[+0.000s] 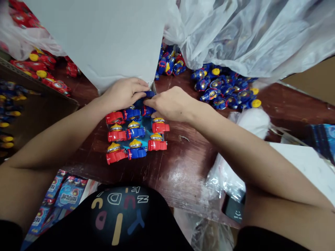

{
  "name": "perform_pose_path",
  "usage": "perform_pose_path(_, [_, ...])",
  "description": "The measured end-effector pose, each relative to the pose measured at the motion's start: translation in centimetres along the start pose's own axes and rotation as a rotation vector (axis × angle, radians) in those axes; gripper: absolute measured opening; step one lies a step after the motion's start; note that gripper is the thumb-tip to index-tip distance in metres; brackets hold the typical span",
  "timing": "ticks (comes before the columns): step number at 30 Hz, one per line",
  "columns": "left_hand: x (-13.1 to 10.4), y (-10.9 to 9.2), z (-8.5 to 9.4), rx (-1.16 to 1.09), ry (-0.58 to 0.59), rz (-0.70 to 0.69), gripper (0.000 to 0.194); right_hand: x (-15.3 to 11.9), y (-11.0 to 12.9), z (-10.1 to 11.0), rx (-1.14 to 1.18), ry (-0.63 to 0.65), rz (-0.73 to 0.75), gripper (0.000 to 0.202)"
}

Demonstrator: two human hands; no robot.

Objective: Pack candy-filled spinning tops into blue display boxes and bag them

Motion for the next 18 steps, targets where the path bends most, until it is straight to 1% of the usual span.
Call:
perform_pose_path(2, [-1.2,-1.2,0.5,-0.029,-0.07,-0.001,0.028,-1.9,-0.5,-0.1,-0.045,0.009,-0.049,0.058])
perform_pose_path(4, [-2.5,-2.5,0.6,-0.071,-0.1,-0.011,0.028,-4.1,-0.5,-0.1,0.019,-0.067,-0.056,0.067])
perform_pose_path(6, [-3.2,-3.4,-0.1,-0.095,-0.065,-0.015,0.022,-5.6,0.1,-0.8,0.124,-0.08,-0.018,0.066])
perform_pose_path(8, [-3.1,-3.8,-0.8,-0.086,-0.022,0.002,0.016,-6.2,1.0,-1.8,0.188,-0.045,0.0,0.059])
perform_pose_path(9, [-2.9,-3.8,-1.0,-0.077,-0.009,0.014,0.016,-6.1,1.4,-2.3,0.199,-0.033,-0.004,0.056])
perform_pose_path(11, [-2.9,-3.8,-0.6,-0.074,-0.01,0.036,0.019,-6.2,1.8,-2.8,0.207,-0.053,-0.034,0.052])
perform_pose_path(12, [-3.5,-4.0,0.0,-0.078,-0.032,0.053,0.021,-6.5,1.9,-3.0,0.23,-0.09,-0.058,0.052])
perform_pose_path(13, [-4.7,-4.1,0.8,-0.08,-0.081,0.084,0.024,-7.1,1.8,-3.2,0.274,-0.147,-0.092,0.054])
perform_pose_path(14, [-6.5,-4.4,1.7,-0.077,-0.164,0.126,0.03,-8.1,1.7,-3.5,0.34,-0.223,-0.138,0.056])
perform_pose_path(15, [-9.0,-4.8,2.4,-0.074,-0.277,0.186,0.038,-9.4,1.7,-4.1,0.437,-0.312,-0.198,0.059])
perform_pose_path(16, [-12.0,-5.2,2.9,-0.069,-0.397,0.255,0.046,-10.7,1.9,-5.0,0.567,-0.406,-0.263,0.063])
perform_pose_path(17, [-15.4,-5.8,2.9,-0.067,-0.545,0.312,0.054,-12.0,2.3,-6.2,0.722,-0.486,-0.326,0.066])
perform_pose_path(18, [-18.7,-6.4,2.3,-0.091,-0.635,0.391,0.062,-13.0,3.0,-7.7,0.887,-0.542,-0.38,0.069])
Point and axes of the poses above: each hand's wrist, its own x-axis towards the middle knuckle, its own z-axis out of the back of the hand, y = z × x, the point moved 3 cm from there along x, towards the middle knuckle, and after that the axes turned 5 degrees about -y, right-handed, at the moved point
